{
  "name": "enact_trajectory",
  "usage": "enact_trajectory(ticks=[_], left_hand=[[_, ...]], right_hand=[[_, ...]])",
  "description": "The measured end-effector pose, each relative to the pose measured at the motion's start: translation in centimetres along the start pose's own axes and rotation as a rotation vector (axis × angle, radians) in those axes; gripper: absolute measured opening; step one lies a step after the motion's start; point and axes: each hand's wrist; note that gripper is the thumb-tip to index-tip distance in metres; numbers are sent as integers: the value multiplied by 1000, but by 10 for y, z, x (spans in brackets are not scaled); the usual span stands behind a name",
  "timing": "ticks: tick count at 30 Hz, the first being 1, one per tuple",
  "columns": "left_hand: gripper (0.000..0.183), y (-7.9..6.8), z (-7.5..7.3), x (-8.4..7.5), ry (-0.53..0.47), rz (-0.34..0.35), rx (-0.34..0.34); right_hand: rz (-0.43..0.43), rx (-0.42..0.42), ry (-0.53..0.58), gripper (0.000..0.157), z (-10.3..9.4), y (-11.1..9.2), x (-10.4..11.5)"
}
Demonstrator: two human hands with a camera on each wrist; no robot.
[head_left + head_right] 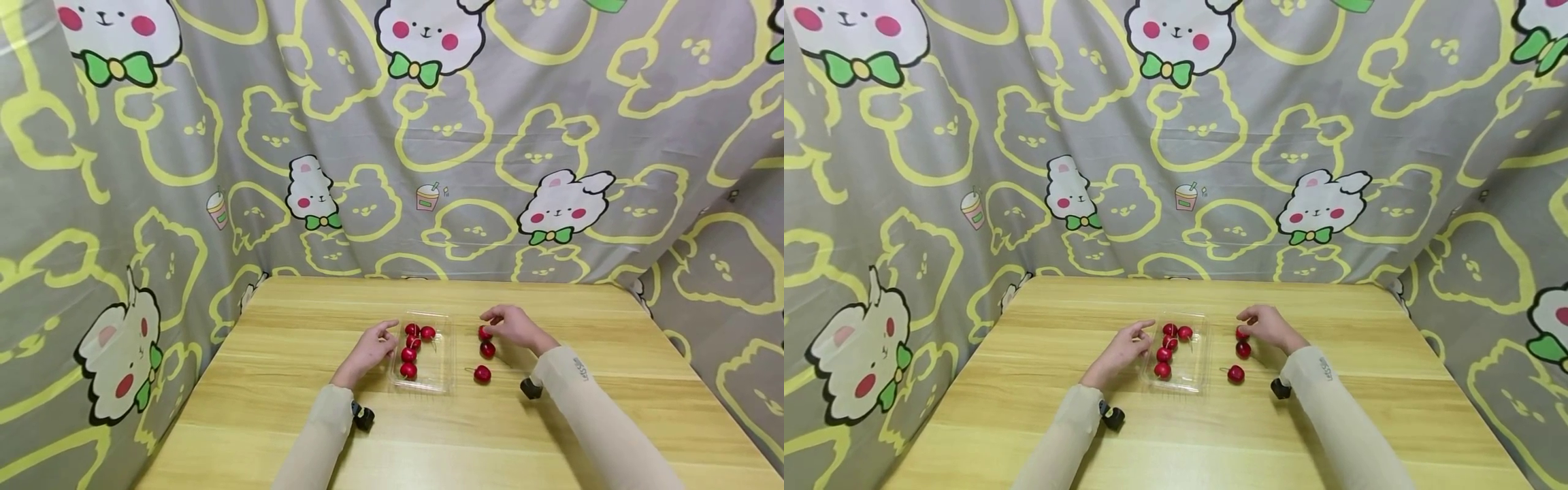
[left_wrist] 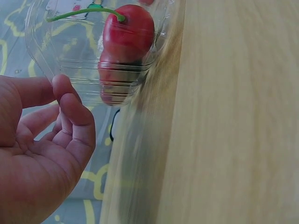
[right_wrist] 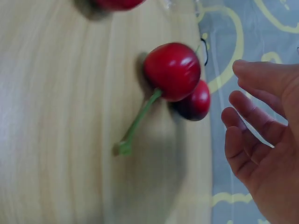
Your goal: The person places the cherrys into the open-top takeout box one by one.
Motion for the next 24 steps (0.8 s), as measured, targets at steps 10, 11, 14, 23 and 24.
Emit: enact_trajectory(ticks=[10, 11, 14, 23, 24], left_hand=[[47, 0, -1, -1, 1, -1, 5], [47, 0, -1, -1, 0, -1, 6], [47, 0, -2, -2, -6, -3, 6], [47, -1, -2, -4, -16, -10, 0], [47, -2, -2, -4, -16, -10, 0]], right_hand=[[62, 30, -8, 30, 9, 0, -10], [60, 32, -10, 30, 9, 0, -11], [73, 32, 4, 30, 11, 0, -11], [91, 54, 12, 29, 13, 1, -14], [93, 56, 9, 30, 13, 1, -15]])
Point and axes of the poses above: each hand's wrist, its own y-axis towards the middle knuckle, its own z-axis out of the palm, x = y × z, and after that the axes turned 5 degrees about -x, right-handed
